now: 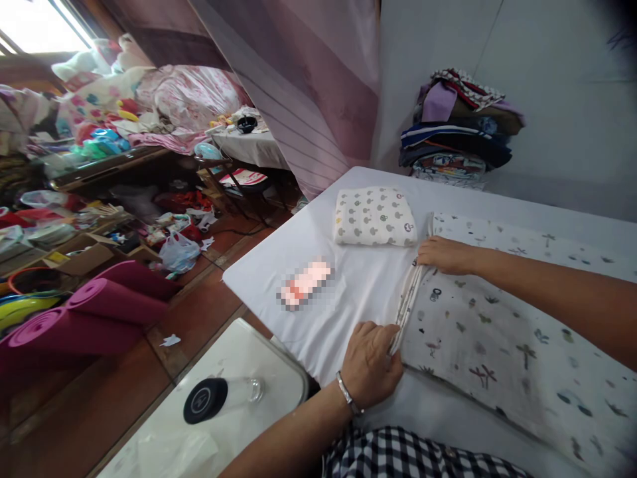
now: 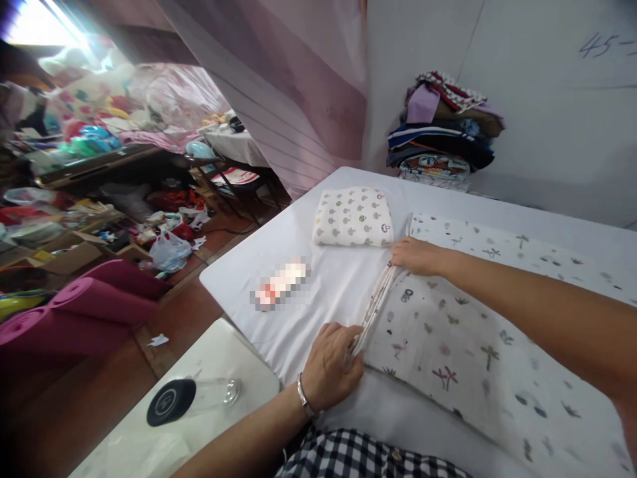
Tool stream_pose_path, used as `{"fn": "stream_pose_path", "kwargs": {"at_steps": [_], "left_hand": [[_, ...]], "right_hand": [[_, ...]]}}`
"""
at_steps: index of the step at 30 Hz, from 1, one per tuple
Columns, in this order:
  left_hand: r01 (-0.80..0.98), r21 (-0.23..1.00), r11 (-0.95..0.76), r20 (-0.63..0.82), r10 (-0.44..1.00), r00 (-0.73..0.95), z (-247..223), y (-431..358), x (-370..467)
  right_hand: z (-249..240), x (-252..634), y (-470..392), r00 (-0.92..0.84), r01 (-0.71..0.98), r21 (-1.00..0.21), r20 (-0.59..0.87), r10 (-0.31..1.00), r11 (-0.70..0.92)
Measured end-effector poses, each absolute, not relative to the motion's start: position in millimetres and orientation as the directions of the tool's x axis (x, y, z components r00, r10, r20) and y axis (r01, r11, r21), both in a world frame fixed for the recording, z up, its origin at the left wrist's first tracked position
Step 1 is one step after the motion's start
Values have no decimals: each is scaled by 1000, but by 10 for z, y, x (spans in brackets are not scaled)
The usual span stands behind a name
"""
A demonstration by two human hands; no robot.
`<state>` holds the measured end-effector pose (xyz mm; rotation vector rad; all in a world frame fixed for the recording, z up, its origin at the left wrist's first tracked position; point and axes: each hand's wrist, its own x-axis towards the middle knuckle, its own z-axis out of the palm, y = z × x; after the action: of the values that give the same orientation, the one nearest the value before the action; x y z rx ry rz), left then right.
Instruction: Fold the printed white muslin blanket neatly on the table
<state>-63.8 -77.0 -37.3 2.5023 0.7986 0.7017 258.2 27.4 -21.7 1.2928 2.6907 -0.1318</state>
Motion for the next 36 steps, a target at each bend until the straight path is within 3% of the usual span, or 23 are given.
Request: {"fn": "stream_pose_path", "kwargs": {"at_steps": [7, 30, 36], "left_hand": [[433, 551, -714, 314, 658, 685, -417, -768, -666], [404, 557, -726, 337, 642, 689, -438, -738, -686], [479, 571, -667, 284, 707, 647, -430, -712, -720]], "right_hand": [[-275, 2525, 419, -669, 741, -127, -211, 712, 659], [-37, 2427, 381, -611, 771, -92, -390, 689, 631], [31, 2434, 517, -629, 767, -71, -276, 726, 638]]}}
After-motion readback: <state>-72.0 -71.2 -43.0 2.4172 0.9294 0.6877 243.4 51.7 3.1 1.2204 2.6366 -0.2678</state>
